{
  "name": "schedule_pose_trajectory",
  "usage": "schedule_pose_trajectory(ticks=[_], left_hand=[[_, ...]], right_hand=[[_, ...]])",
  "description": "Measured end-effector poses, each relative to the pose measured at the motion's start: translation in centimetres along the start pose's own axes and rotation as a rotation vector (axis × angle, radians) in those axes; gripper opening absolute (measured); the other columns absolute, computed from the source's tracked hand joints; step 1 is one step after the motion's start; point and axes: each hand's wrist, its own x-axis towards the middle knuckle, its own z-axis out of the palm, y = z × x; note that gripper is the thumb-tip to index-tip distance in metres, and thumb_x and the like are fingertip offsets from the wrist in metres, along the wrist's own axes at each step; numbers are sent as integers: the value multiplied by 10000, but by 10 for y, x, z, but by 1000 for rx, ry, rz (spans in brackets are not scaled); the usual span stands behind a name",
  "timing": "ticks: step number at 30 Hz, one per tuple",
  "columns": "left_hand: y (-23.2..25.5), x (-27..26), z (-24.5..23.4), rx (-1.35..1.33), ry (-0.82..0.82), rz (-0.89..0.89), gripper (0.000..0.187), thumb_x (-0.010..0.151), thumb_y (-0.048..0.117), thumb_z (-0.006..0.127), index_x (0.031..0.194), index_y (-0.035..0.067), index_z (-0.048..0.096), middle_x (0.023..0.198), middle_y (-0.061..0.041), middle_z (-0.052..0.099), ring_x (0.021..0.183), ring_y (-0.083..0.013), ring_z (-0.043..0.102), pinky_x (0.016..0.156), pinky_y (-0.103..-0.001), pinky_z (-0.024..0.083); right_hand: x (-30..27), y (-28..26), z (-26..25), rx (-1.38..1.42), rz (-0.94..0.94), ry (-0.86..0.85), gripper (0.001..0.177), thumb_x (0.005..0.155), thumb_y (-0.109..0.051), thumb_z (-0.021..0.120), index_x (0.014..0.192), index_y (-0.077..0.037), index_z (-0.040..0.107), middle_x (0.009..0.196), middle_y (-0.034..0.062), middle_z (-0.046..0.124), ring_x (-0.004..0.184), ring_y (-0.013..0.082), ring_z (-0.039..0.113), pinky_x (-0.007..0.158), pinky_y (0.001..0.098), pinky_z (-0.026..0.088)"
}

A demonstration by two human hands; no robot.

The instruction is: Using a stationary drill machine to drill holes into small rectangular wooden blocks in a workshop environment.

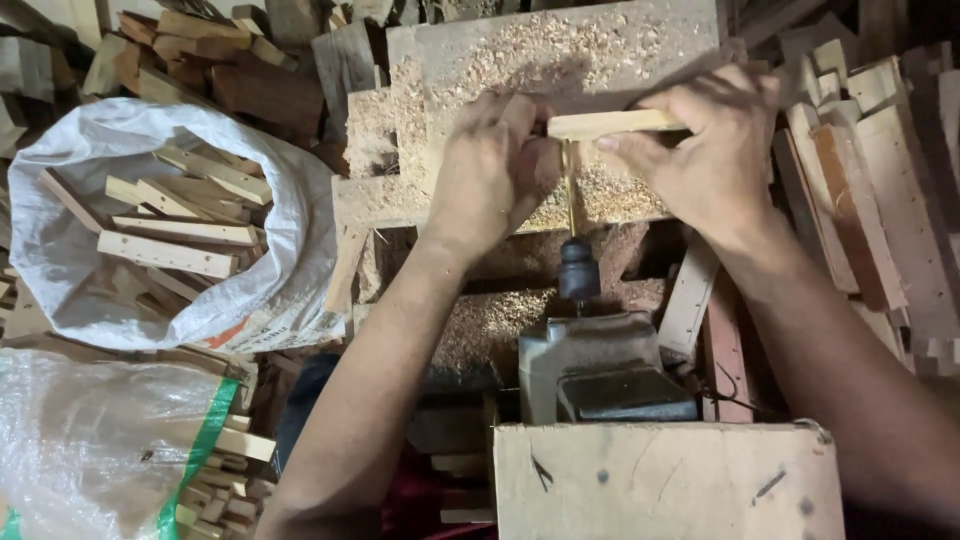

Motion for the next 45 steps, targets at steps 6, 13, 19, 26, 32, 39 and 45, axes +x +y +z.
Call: schedule_pose_trajectory(ticks=[6,13,19,26,32,39,45], left_hand=[[-8,-2,7,-91,24,39,599,635,-198,680,1160,74,585,1013,-117,656,813,-212,662,697,-338,663],[-8,-2,8,-74,42,75,584,633,-218,656,1133,79,596,971,-114,684,806,-222,668,707,-323,670],[-7,-5,4,-29,17,71,602,611,-159,723,1150,66,581,1011,-119,674,857,-225,665,772,-325,677],[13,-13,-3,-180,67,115,288,772,-196,655,981,1,627,1029,-128,691,871,-252,663,689,-284,682],[-12,-1,-6,-62,142,23,214,839,-73,686,1022,10,613,873,-141,711,787,-261,686,579,-302,669],[-12,-7,-5,444,221,107,379,789,276,776,1142,197,665,1008,-25,679,1043,-206,583,963,-378,386],[0,-3,-6,391,199,69,278,947,387,732,1034,123,747,1011,-51,740,912,-223,650,882,-401,465]], right_hand=[[-1,3,3,-5,-26,38,452,900,-404,1062,1038,-55,809,1016,63,811,967,226,613,1017,402,323],[-2,4,4,29,-54,56,459,898,-410,1073,1026,-54,814,1020,68,814,976,218,628,1022,411,331],[-6,6,3,-2,-9,18,481,876,-462,1057,1069,-85,830,973,28,774,957,209,563,1005,389,302],[-11,-11,-7,8,-57,22,326,883,-268,1053,988,-111,787,955,16,762,969,204,617,936,369,393],[17,-19,-30,60,-45,-14,454,882,-178,979,1247,-18,762,1165,130,778,1058,273,651,965,407,467],[16,-30,-7,409,35,-110,285,956,-43,790,1240,-59,775,1001,223,730,955,464,681,882,519,527],[20,-40,-13,401,41,-233,237,1069,-13,710,1298,48,714,812,96,708,443,100,463,322,195,373]])
